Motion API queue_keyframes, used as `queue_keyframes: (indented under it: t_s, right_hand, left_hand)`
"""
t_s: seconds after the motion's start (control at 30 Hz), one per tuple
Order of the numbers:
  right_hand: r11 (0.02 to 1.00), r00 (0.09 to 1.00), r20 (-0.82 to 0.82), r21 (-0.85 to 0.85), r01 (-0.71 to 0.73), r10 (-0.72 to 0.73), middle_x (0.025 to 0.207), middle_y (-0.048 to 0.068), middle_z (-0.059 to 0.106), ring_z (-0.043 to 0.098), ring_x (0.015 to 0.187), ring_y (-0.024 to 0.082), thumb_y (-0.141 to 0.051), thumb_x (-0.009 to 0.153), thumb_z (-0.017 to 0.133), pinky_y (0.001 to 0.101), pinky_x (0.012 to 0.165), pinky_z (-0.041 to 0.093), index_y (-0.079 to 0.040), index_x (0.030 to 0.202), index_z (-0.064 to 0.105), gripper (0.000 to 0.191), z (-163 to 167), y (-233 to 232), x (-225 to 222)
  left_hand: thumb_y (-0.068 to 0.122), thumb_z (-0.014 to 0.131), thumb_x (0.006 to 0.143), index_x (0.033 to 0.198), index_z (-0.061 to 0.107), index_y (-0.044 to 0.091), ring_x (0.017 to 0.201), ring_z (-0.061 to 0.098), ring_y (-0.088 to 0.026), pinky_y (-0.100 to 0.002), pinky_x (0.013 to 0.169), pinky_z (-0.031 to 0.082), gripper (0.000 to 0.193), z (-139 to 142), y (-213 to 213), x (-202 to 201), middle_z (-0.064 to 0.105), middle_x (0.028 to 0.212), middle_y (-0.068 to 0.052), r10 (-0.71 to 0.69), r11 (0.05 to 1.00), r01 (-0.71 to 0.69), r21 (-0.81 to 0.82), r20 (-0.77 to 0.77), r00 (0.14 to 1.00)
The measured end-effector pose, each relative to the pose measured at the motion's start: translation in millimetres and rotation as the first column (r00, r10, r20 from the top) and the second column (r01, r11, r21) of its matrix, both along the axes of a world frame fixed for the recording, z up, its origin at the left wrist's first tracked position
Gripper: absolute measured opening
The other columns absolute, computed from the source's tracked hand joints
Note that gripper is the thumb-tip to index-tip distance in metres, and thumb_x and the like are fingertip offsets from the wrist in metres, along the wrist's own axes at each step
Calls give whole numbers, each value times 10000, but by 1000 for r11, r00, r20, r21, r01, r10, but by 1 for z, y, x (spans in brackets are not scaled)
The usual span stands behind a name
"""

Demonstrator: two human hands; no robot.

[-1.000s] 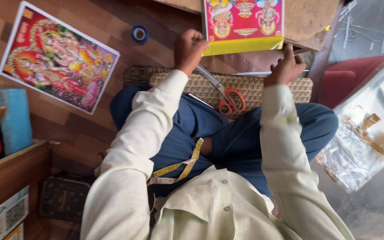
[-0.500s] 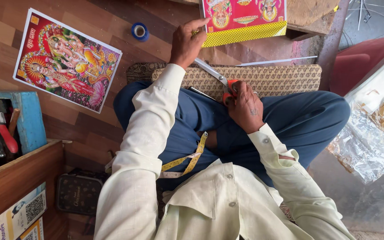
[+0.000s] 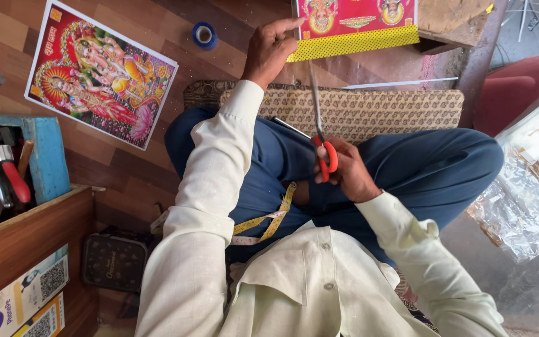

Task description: The person sits on the floor and decorates printed cards by applying yellow patterned tape to the edges. They use scissors to cut the tape and a metal ruler to press it down, repeating the process for multiple cards.

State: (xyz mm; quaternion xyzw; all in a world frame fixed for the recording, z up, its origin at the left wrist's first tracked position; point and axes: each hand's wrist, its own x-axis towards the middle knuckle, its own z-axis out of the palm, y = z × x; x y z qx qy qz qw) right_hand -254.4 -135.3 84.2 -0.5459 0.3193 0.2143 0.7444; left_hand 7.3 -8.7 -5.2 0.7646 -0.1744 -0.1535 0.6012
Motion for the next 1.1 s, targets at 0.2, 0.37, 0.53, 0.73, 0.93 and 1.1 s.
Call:
queue_keyframes:
  t_s: [0.2, 0.37, 0.53, 0.73, 0.93, 1.1]
  right_hand:
    - [986, 990, 75, 126, 107, -117, 784, 27, 666, 644, 575, 122, -486, 948, 586, 199, 455, 397, -40, 1345, 590, 597, -13, 22, 20]
    - [998, 975, 214, 38, 57, -64, 778, 39, 641, 607, 569, 119, -441, 947, 648, 209, 445, 358, -3, 1413, 580, 643, -23, 22, 44]
    - [998, 967, 247, 43, 48, -57, 778, 41, 635, 603, 569, 115, -412, 953, 678, 207, 444, 342, 10, 1446, 563, 659, -24, 18, 55]
    - [997, 964, 256, 15, 77, -79, 745, 35, 639, 610, 540, 112, -327, 948, 706, 196, 427, 342, -13, 1445, 572, 603, -28, 19, 60]
    - [993, 959, 258, 15, 118, -118, 724, 24, 640, 614, 525, 109, -294, 935, 740, 194, 413, 339, -20, 1424, 596, 579, -36, 21, 59]
    - [991, 957, 257, 22, 134, -135, 730, 16, 646, 618, 528, 107, -258, 917, 767, 190, 417, 333, -24, 1411, 608, 570, -40, 21, 57]
  left_hand:
    - [129, 648, 839, 1292, 747, 128, 627, 539, -53, -264, 579, 509, 464, -5, 1, 1, 600, 713, 44, -5, 1000, 5, -30, 2, 1000]
    - [104, 664, 831, 1291, 759, 132, 614, 515, -67, -276, 582, 498, 471, -4, 0, -2, 558, 673, 25, 9, 999, -10, -30, -33, 999]
    - [70, 640, 835, 1297, 751, 118, 665, 578, -57, -277, 627, 561, 478, -7, -1, -2, 608, 710, 43, 15, 998, -17, -64, -30, 999]
    - [97, 681, 822, 1253, 745, 77, 653, 615, -67, -285, 600, 562, 435, -14, -5, -1, 649, 714, 27, 44, 996, -46, -72, -28, 999]
    - [87, 647, 809, 1286, 716, 89, 623, 606, -71, -283, 578, 570, 482, -20, -5, 1, 640, 698, 12, 30, 998, -31, -50, -25, 999]
    - [89, 661, 811, 1259, 743, 96, 640, 623, -82, -299, 618, 565, 455, -22, -8, 2, 649, 701, 1, 28, 998, -27, -51, 22, 999]
